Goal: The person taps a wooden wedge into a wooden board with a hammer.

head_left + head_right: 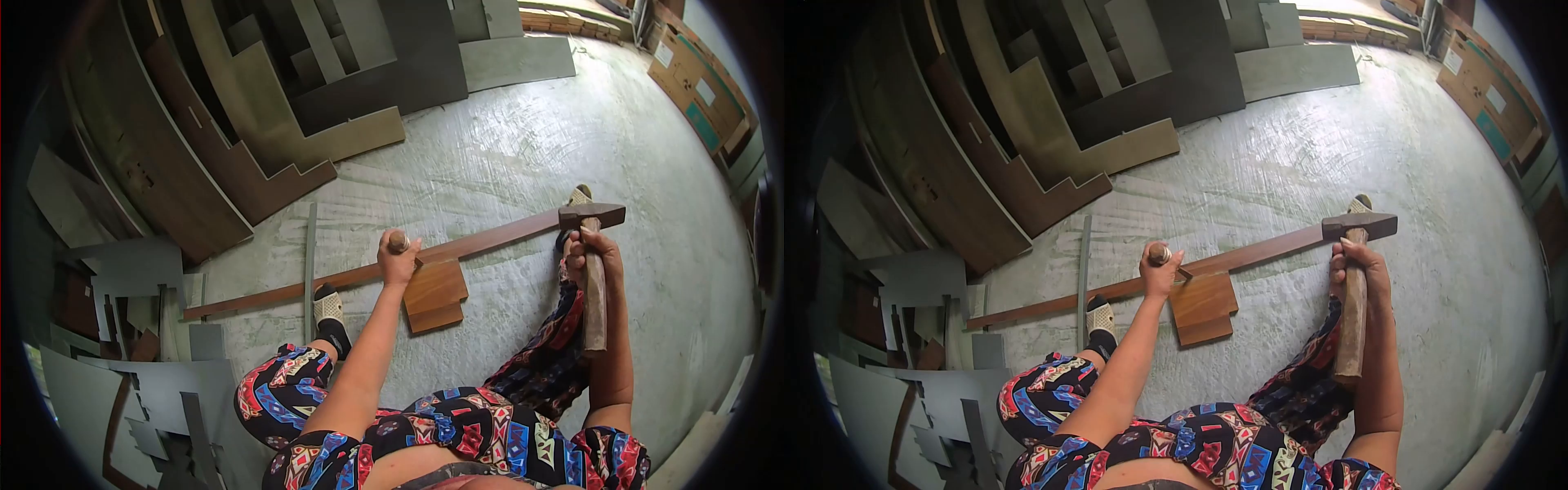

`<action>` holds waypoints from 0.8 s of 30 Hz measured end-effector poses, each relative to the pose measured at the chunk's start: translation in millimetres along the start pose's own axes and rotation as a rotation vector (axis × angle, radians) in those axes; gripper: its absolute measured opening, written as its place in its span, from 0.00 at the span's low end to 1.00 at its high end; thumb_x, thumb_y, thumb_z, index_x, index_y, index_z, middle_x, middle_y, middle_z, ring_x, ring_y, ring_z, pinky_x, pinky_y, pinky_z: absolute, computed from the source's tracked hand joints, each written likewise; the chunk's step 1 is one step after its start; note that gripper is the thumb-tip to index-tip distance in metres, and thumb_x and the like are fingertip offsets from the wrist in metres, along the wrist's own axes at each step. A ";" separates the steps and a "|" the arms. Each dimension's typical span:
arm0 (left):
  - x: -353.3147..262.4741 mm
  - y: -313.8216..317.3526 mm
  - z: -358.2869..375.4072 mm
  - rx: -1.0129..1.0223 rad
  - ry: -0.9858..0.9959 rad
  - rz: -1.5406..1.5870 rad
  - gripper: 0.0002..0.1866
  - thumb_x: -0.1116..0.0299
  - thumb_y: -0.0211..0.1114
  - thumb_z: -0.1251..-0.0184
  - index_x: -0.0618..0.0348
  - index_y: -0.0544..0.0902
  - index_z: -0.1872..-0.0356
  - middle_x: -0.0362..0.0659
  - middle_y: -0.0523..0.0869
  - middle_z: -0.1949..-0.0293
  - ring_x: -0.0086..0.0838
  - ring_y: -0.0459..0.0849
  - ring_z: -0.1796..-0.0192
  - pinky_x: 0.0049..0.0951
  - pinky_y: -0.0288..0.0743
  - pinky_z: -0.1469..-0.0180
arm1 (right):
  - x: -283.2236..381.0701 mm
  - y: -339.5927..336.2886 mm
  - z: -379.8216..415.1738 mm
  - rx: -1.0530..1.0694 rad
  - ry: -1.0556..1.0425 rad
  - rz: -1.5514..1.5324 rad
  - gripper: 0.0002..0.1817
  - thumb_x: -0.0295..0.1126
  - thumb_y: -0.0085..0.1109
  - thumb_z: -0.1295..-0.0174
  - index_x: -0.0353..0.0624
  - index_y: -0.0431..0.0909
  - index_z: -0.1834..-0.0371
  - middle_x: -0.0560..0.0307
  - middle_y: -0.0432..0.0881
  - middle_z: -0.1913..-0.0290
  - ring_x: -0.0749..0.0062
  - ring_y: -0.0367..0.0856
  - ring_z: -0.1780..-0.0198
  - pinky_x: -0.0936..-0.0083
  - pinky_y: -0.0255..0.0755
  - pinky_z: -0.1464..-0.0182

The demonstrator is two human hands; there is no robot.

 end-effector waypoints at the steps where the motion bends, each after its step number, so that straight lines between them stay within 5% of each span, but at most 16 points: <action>1: -11.7 -1.0 0.7 0.000 -0.013 0.037 0.18 0.72 0.75 0.52 0.56 0.74 0.64 0.35 0.79 0.71 0.19 0.77 0.70 0.24 0.74 0.66 | 0.7 0.0 0.9 0.005 0.004 0.004 0.11 0.37 0.58 0.40 0.41 0.75 0.61 0.62 0.76 0.77 0.77 0.74 0.82 0.81 0.66 0.83; 13: -15.3 -10.3 -12.0 0.447 -0.048 0.185 0.12 0.77 0.65 0.58 0.58 0.75 0.69 0.34 0.74 0.76 0.20 0.74 0.72 0.23 0.72 0.66 | -11.2 30.7 7.4 0.029 0.093 0.213 0.11 0.37 0.56 0.38 0.40 0.74 0.61 0.63 0.76 0.77 0.79 0.74 0.82 0.81 0.69 0.83; 19: -3.1 -15.3 -12.8 0.295 -0.186 0.247 0.14 0.70 0.75 0.56 0.58 0.76 0.71 0.35 0.74 0.72 0.20 0.73 0.69 0.23 0.71 0.66 | -17.4 47.0 10.8 0.000 0.092 0.264 0.12 0.36 0.58 0.40 0.38 0.74 0.63 0.61 0.77 0.78 0.80 0.73 0.82 0.83 0.66 0.83; 24: 7.7 -12.0 -15.6 0.130 0.026 0.024 0.16 0.70 0.77 0.53 0.57 0.76 0.68 0.33 0.75 0.75 0.18 0.73 0.73 0.20 0.71 0.68 | -20.7 45.2 9.0 0.019 0.162 0.276 0.12 0.36 0.60 0.41 0.38 0.75 0.63 0.60 0.77 0.78 0.78 0.74 0.83 0.82 0.65 0.82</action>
Point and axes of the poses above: each hand's wrist, its own z-axis away from the middle knuckle, its own y-axis out of the palm, x = y × z, the point moved 2 cm from there along -z, towards the middle knuckle
